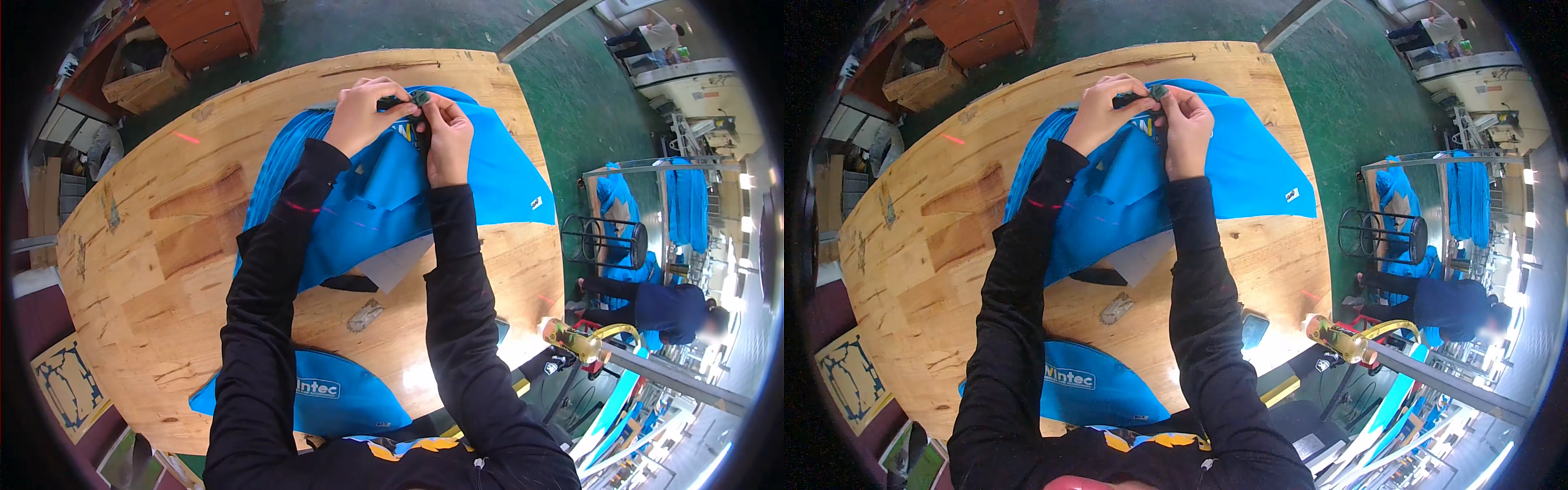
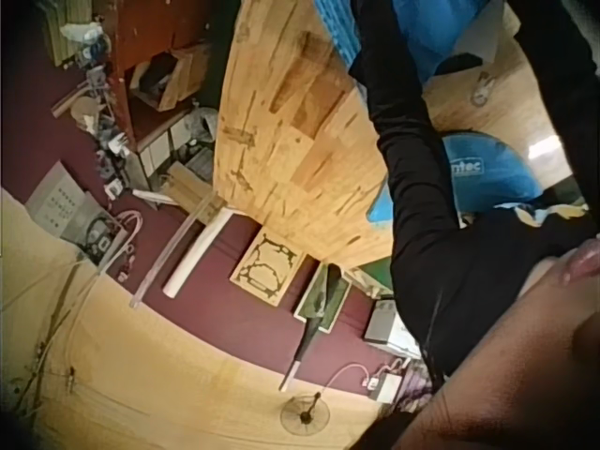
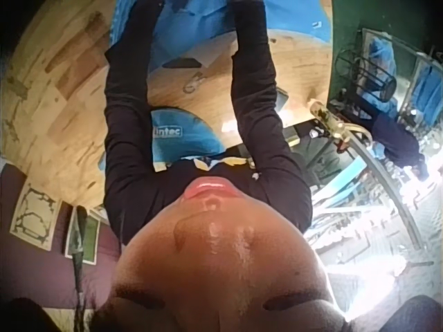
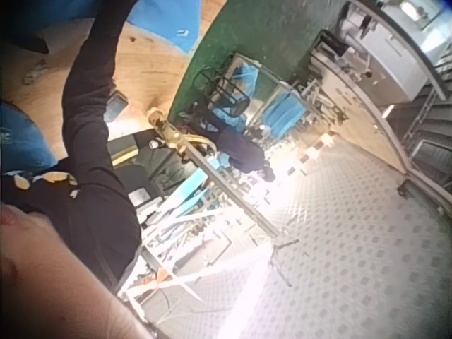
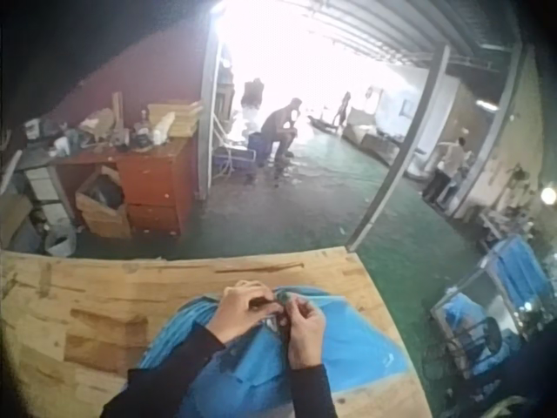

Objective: Preparing and placing fabric components onto a circular industrial carousel for further processing or drying.

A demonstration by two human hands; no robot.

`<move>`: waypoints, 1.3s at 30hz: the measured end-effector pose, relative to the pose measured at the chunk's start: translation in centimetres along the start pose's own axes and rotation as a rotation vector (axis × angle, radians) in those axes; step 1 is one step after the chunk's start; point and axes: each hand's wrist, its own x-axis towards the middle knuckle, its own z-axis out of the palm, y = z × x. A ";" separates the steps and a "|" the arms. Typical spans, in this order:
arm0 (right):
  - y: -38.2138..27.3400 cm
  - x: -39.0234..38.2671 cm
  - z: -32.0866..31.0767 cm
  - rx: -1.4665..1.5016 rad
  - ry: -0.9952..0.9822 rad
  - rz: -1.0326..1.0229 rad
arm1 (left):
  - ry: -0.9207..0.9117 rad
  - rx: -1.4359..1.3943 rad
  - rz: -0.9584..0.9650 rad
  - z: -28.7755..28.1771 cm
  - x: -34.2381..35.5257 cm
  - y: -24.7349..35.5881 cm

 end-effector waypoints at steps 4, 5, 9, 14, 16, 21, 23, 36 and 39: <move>-0.2 -0.8 0.4 0.106 -0.013 0.081 | -0.017 0.073 -0.039 0.0 -0.4 0.7; -0.3 -1.0 0.9 -0.014 -0.015 0.021 | 0.006 0.148 -0.020 -0.1 -0.5 1.0; -0.1 -1.0 1.1 -0.037 -0.018 -0.036 | -0.012 0.206 -0.036 0.0 -0.6 1.0; -0.1 -0.7 0.5 0.081 -0.017 -0.065 | -0.106 0.214 -0.063 -0.3 -0.4 0.4; -0.3 -0.5 0.1 0.079 -0.019 -0.054 | -0.146 0.224 -0.077 -0.6 0.1 0.0; -1.4 1.2 -1.1 -0.268 -0.325 -0.169 | -0.434 -0.078 -0.060 -1.4 2.4 -3.3; -1.9 2.0 -1.7 -0.292 -0.355 -0.150 | -0.486 -0.145 -0.056 -1.3 3.2 -3.8; -5.0 1.5 -0.9 -1.087 -0.580 -0.548 | -0.480 -0.216 -0.136 -1.0 2.2 -3.7; -4.9 1.4 -1.0 -1.104 -0.577 -0.544 | -0.466 -0.187 -0.070 -1.0 2.1 -3.6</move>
